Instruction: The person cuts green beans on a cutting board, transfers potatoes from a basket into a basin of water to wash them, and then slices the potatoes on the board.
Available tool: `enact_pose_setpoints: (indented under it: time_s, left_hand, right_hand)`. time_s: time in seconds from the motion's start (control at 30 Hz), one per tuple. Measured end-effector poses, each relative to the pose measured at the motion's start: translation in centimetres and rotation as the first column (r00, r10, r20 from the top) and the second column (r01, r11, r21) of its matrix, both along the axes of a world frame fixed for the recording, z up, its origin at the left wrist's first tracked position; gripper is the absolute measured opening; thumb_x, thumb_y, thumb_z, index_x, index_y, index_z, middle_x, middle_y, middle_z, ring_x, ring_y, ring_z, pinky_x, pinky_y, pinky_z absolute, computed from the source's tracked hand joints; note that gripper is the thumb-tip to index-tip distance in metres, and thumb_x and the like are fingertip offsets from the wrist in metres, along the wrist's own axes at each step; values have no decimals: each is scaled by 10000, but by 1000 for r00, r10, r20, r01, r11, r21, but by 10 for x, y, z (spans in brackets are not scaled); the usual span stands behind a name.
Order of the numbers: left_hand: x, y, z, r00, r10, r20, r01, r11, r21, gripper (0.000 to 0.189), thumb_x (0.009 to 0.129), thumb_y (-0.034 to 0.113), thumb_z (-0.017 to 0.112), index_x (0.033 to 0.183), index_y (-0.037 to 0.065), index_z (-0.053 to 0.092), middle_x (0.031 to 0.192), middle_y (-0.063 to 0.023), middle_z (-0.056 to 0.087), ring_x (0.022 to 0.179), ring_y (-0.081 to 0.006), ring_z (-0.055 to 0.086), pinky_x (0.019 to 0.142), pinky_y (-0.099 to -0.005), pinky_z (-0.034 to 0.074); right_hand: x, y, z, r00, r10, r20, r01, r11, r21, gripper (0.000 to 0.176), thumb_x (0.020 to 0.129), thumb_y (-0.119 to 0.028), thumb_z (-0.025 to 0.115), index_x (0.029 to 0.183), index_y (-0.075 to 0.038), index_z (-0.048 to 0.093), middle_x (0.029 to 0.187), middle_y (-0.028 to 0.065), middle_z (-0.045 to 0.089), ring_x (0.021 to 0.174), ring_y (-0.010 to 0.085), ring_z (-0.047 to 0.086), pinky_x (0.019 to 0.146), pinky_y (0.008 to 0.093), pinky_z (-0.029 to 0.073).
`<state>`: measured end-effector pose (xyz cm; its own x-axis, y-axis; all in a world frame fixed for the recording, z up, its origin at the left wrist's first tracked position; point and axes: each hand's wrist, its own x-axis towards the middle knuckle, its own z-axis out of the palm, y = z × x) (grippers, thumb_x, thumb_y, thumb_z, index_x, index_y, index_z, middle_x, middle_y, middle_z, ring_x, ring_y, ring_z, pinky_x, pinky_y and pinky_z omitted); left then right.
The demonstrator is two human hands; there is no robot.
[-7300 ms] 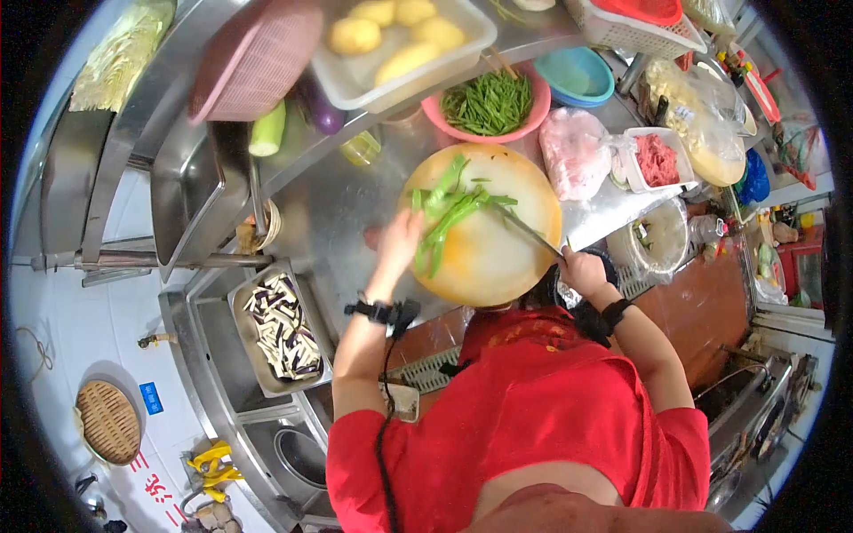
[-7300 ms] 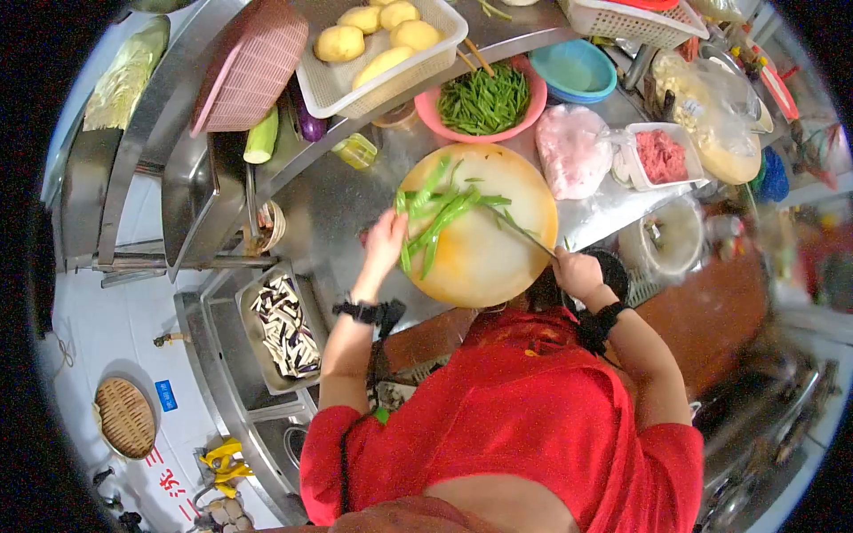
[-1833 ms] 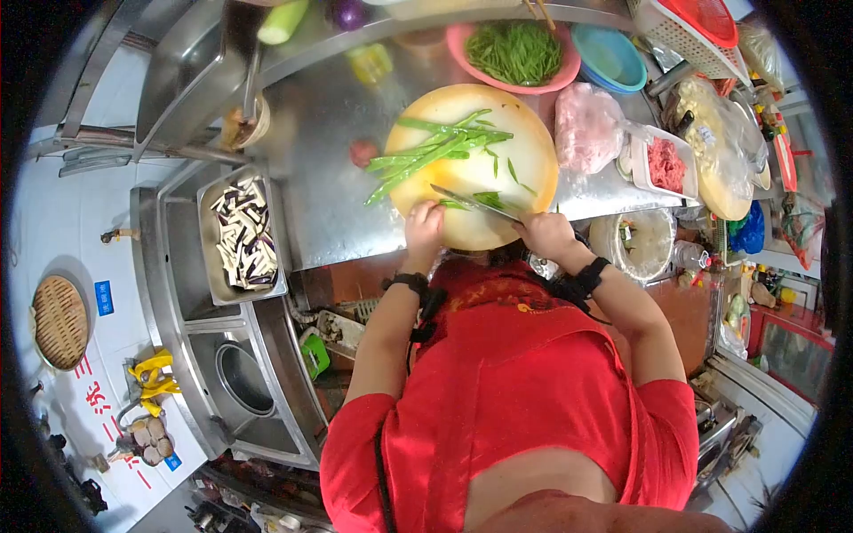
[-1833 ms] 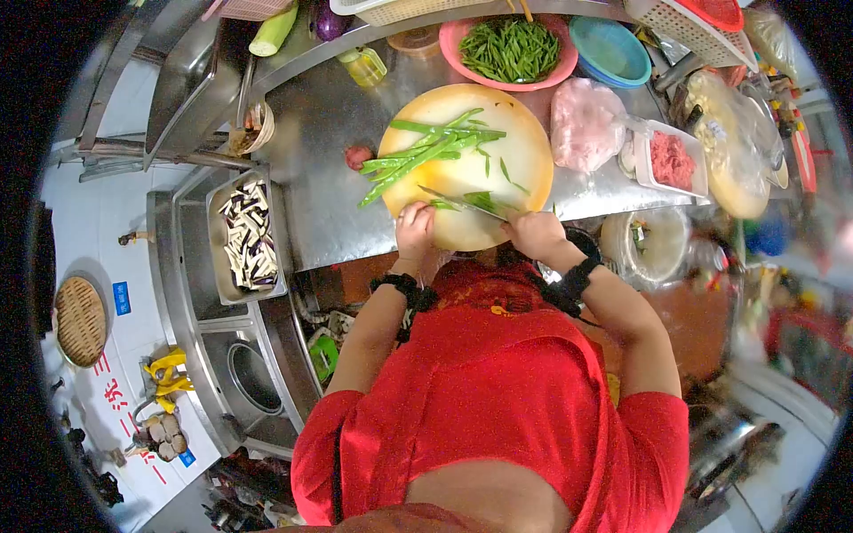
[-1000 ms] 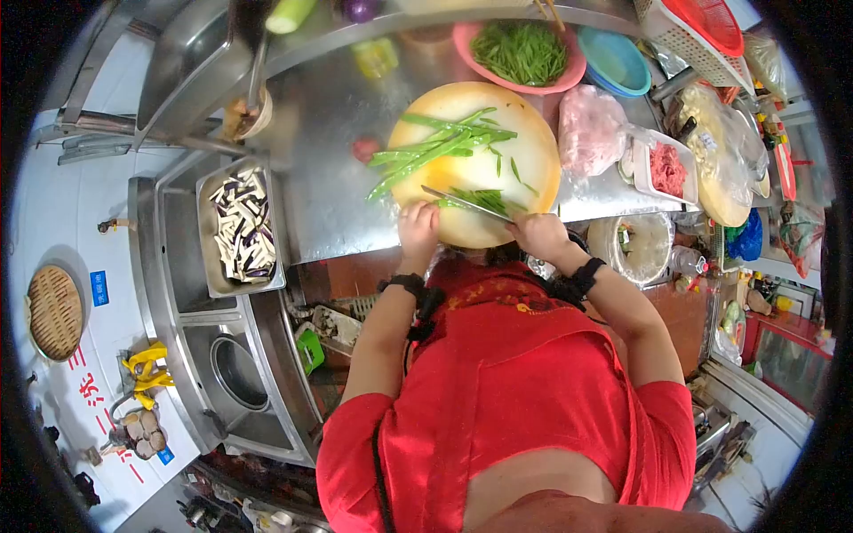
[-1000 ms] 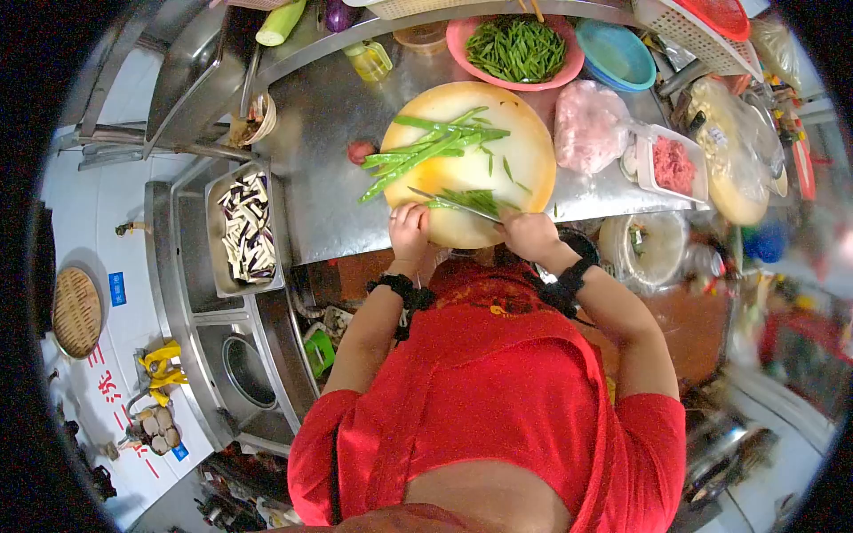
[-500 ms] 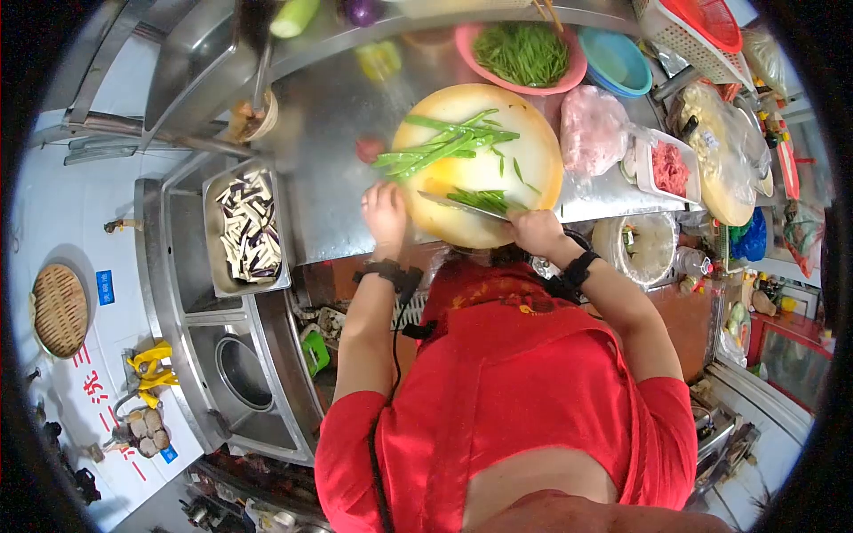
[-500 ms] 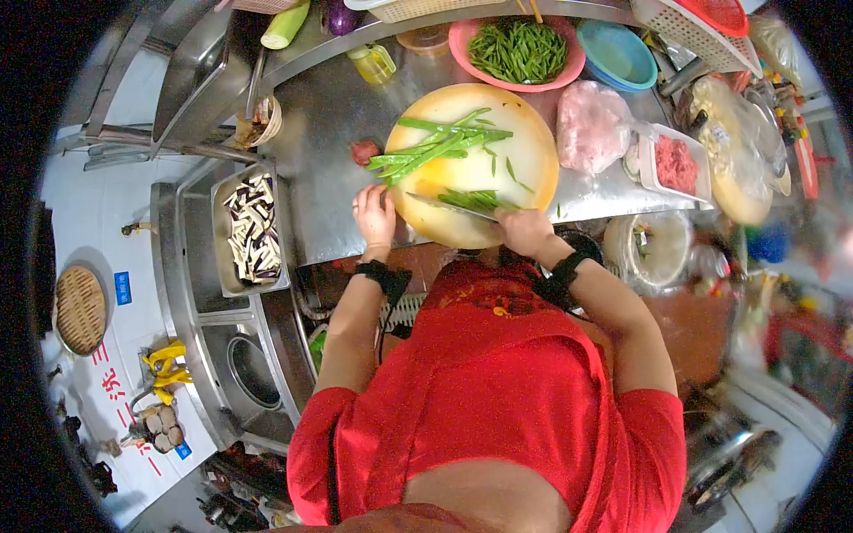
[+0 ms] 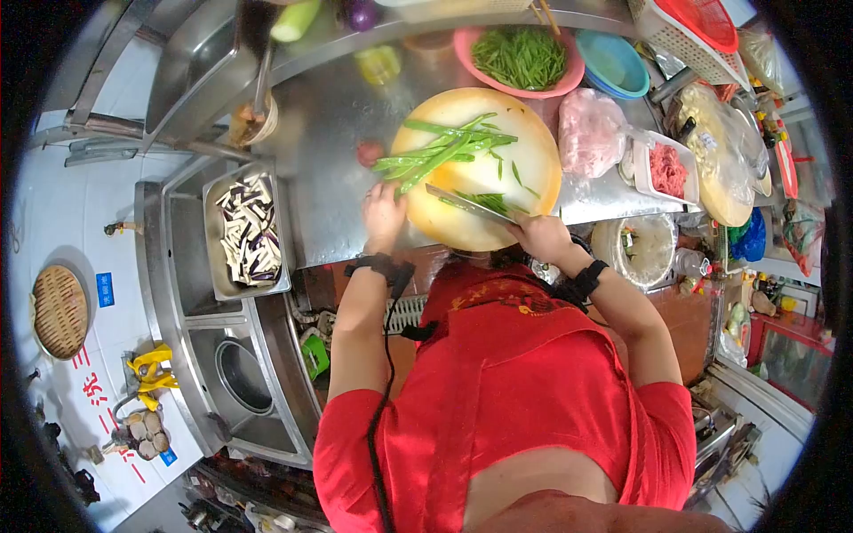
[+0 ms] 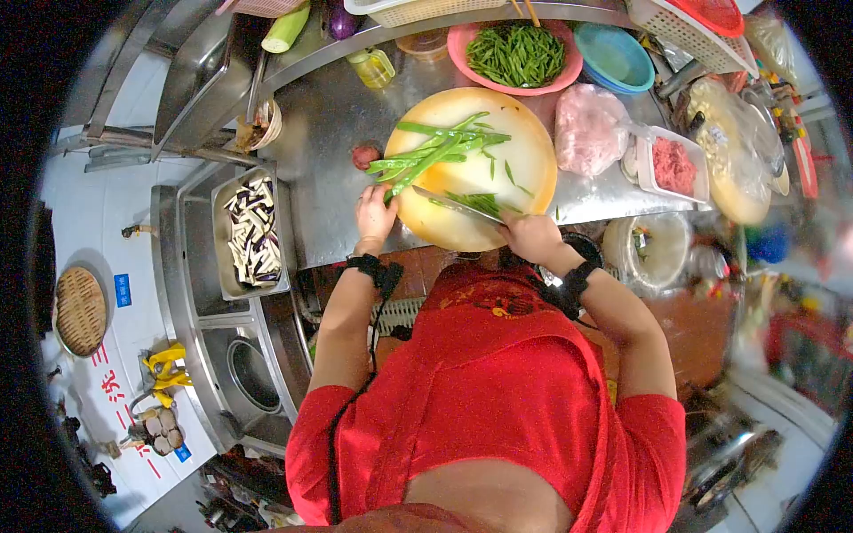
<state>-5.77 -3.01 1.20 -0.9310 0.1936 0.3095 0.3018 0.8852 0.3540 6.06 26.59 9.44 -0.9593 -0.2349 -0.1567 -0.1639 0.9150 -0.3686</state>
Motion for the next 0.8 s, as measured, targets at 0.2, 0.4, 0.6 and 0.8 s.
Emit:
enact_pose_setpoints:
  time_s: [0.2, 0.4, 0.6, 0.8]
  left_hand:
    - [-2, 2, 9, 989, -17, 149, -8, 985, 170, 314, 700, 198, 611, 984, 69, 575, 953, -139, 605, 839, -357, 583, 737, -419, 483]
    - [6, -12, 23, 948, -136, 288, -17, 882, 471, 293, 686, 111, 635, 953, 14, 565, 929, -165, 620, 902, -323, 596, 796, -370, 473]
    - [14, -5, 13, 900, -190, 393, -46, 854, 519, 281, 687, 142, 649, 938, 37, 580, 920, -147, 617, 885, -312, 589, 794, -371, 465]
    - [7, 16, 19, 987, -157, 39, 156, 987, 29, 284, 684, 172, 641, 950, 84, 594, 1056, -88, 545, 999, -292, 495, 856, -409, 401]
  right_hand:
    - [5, 1, -15, 994, 69, 85, -74, 996, 59, 302, 854, -350, 486, 879, -58, 555, 654, 168, 606, 627, 342, 609, 573, 452, 484]
    - [6, 34, -18, 972, -199, 123, 190, 978, 82, 339, 853, -384, 475, 905, -65, 579, 689, 187, 616, 668, 374, 609, 621, 468, 487]
    - [7, 47, -16, 959, -276, 68, 265, 955, 135, 309, 852, -356, 501, 841, -51, 546, 662, 204, 605, 635, 370, 609, 582, 468, 485]
    - [12, 42, -22, 934, -348, 81, 336, 932, 133, 284, 853, -334, 497, 857, -53, 540, 678, 194, 614, 642, 357, 618, 579, 456, 493]
